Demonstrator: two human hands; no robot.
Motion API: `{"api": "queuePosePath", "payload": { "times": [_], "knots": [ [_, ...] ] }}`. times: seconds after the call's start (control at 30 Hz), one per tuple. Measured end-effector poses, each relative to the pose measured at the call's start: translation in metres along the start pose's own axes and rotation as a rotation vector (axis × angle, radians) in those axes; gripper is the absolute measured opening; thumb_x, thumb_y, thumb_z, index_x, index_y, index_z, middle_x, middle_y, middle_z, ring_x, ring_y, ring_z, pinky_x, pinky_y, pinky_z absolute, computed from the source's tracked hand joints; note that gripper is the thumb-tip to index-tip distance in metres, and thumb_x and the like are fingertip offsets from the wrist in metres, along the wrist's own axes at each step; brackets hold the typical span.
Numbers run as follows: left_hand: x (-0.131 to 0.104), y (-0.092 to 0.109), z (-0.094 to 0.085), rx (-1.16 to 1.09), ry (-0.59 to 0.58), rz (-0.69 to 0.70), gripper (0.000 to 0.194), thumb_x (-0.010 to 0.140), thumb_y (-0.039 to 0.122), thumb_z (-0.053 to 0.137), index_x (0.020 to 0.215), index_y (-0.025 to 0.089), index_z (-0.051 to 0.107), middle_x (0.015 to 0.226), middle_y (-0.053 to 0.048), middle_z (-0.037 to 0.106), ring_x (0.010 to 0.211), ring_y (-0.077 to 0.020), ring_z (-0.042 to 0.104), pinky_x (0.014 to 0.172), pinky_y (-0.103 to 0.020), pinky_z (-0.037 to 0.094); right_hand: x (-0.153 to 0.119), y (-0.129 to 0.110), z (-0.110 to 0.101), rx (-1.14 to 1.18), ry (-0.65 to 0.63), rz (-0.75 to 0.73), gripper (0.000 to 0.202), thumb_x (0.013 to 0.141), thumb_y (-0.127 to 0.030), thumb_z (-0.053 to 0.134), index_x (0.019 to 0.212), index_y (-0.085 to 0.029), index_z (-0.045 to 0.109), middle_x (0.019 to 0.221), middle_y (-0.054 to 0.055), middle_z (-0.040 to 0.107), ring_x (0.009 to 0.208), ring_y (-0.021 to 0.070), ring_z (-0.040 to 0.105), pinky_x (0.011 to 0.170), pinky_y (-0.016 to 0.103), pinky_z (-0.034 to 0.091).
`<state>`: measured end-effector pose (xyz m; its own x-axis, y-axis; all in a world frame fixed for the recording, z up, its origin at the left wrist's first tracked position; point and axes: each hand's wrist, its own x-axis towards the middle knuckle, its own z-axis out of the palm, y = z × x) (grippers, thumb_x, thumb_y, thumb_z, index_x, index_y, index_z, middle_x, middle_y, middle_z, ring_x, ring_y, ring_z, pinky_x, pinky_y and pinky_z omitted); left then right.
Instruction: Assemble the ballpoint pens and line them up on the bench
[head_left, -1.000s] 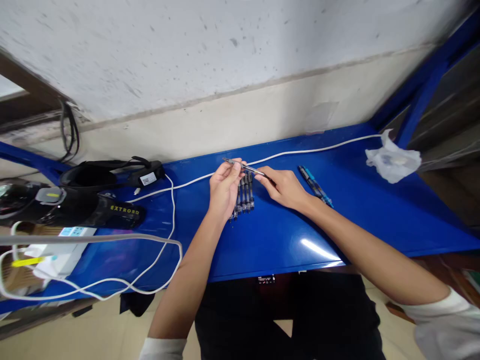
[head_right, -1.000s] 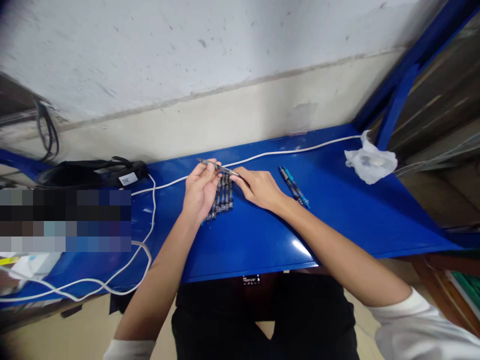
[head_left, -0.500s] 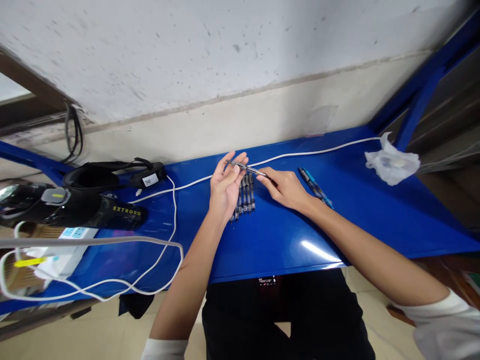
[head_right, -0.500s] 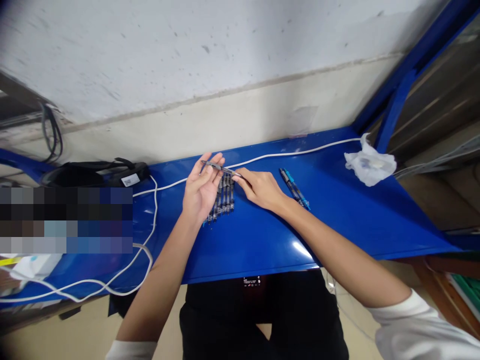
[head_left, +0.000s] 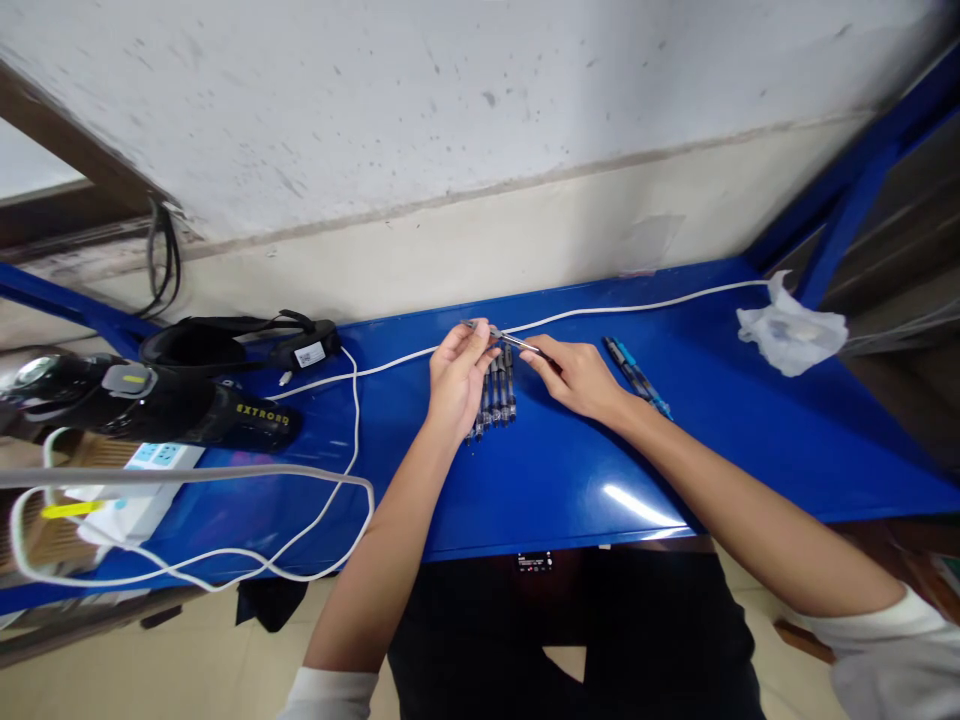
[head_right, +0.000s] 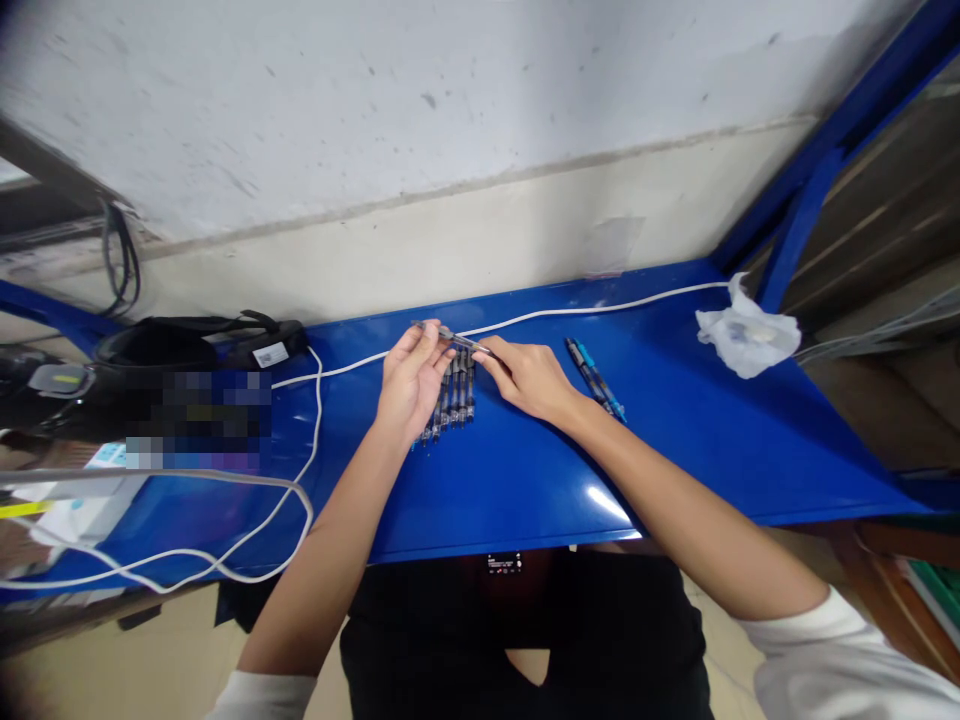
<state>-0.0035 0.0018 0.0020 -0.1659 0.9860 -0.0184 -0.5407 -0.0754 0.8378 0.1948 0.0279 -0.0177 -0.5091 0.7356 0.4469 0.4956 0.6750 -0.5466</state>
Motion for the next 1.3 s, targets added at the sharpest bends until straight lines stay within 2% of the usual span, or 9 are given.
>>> {"api": "queuePosePath", "payload": {
  "times": [0.23,0.37,0.5,0.67,0.8,0.97,1.07,1.23,1.3],
  "knots": [
    [0.001,0.0,-0.002,-0.005,-0.047,0.01,0.035,0.089,0.029,0.084,0.122,0.023,0.076,0.132,-0.01,0.076,0.128,-0.0248,0.069,0.109,-0.036,0.05,0.0,0.0,0.0,-0.007,0.009,-0.018,0.038,0.116,-0.044,0.041,0.119,-0.019,0.07,0.088,0.005,0.076,0.066,0.0178,0.064,0.067,0.029,0.041],
    [0.0,0.001,-0.002,0.028,-0.013,0.009,0.027,0.09,0.031,0.084,0.113,0.021,0.076,0.125,-0.01,0.078,0.127,-0.0256,0.07,0.111,-0.038,0.05,0.0,0.0,0.0,-0.035,0.01,-0.032,0.037,0.116,-0.043,0.042,0.119,-0.019,0.07,0.088,0.005,0.076,0.067,0.018,0.065,0.067,0.029,0.041],
    [0.0,0.002,-0.001,-0.035,-0.113,0.033,0.042,0.087,0.022,0.085,0.127,0.023,0.071,0.138,-0.011,0.074,0.136,-0.0271,0.066,0.12,-0.041,0.045,-0.001,0.0,-0.001,-0.033,0.015,-0.018,0.038,0.116,-0.044,0.041,0.118,-0.019,0.07,0.087,0.005,0.076,0.066,0.0183,0.064,0.067,0.029,0.04],
    [0.001,0.001,-0.001,0.007,-0.046,0.011,0.029,0.09,0.028,0.084,0.116,0.021,0.073,0.124,-0.009,0.078,0.126,-0.0247,0.071,0.116,-0.04,0.049,-0.001,-0.001,-0.003,-0.018,-0.012,-0.007,0.041,0.116,-0.047,0.039,0.118,-0.021,0.07,0.09,0.006,0.076,0.069,0.0196,0.065,0.069,0.03,0.041],
    [0.0,0.003,0.0,-0.024,-0.11,0.029,0.043,0.087,0.025,0.088,0.126,0.024,0.071,0.134,-0.01,0.076,0.133,-0.0266,0.068,0.119,-0.041,0.047,-0.001,-0.001,-0.003,0.009,-0.008,0.015,0.043,0.115,-0.05,0.038,0.121,-0.022,0.07,0.089,0.006,0.076,0.068,0.0196,0.064,0.068,0.029,0.041],
    [0.001,0.001,-0.003,0.04,-0.072,0.014,0.026,0.092,0.036,0.084,0.11,0.021,0.075,0.123,-0.01,0.079,0.122,-0.0236,0.073,0.113,-0.038,0.051,0.0,-0.003,-0.006,0.035,-0.041,0.016,0.044,0.115,-0.052,0.039,0.119,-0.022,0.07,0.09,0.006,0.075,0.072,0.0201,0.065,0.07,0.029,0.04],
    [0.002,-0.001,-0.003,0.036,-0.08,0.022,0.026,0.091,0.036,0.085,0.108,0.02,0.075,0.121,-0.01,0.08,0.117,-0.0226,0.075,0.114,-0.039,0.05,0.002,-0.003,-0.009,0.115,-0.09,0.018,0.045,0.115,-0.053,0.038,0.114,-0.021,0.069,0.088,0.004,0.071,0.071,0.019,0.063,0.07,0.03,0.04],
    [0.002,0.002,-0.002,0.024,-0.113,0.038,0.026,0.09,0.035,0.087,0.107,0.02,0.074,0.121,-0.01,0.081,0.118,-0.0234,0.075,0.117,-0.041,0.05,0.006,-0.006,-0.014,0.37,-0.169,0.089,0.051,0.113,-0.06,0.041,0.087,-0.021,0.063,0.071,-0.002,0.057,0.062,0.0142,0.051,0.065,0.029,0.037],
    [0.002,0.003,-0.001,0.032,-0.117,0.033,0.026,0.091,0.036,0.085,0.108,0.021,0.074,0.124,-0.01,0.08,0.12,-0.0236,0.075,0.116,-0.04,0.05,0.007,-0.008,-0.015,0.496,-0.175,0.144,0.052,0.111,-0.062,0.045,0.088,-0.02,0.065,0.069,-0.003,0.054,0.061,0.0134,0.047,0.062,0.028,0.036]
  ]
}}
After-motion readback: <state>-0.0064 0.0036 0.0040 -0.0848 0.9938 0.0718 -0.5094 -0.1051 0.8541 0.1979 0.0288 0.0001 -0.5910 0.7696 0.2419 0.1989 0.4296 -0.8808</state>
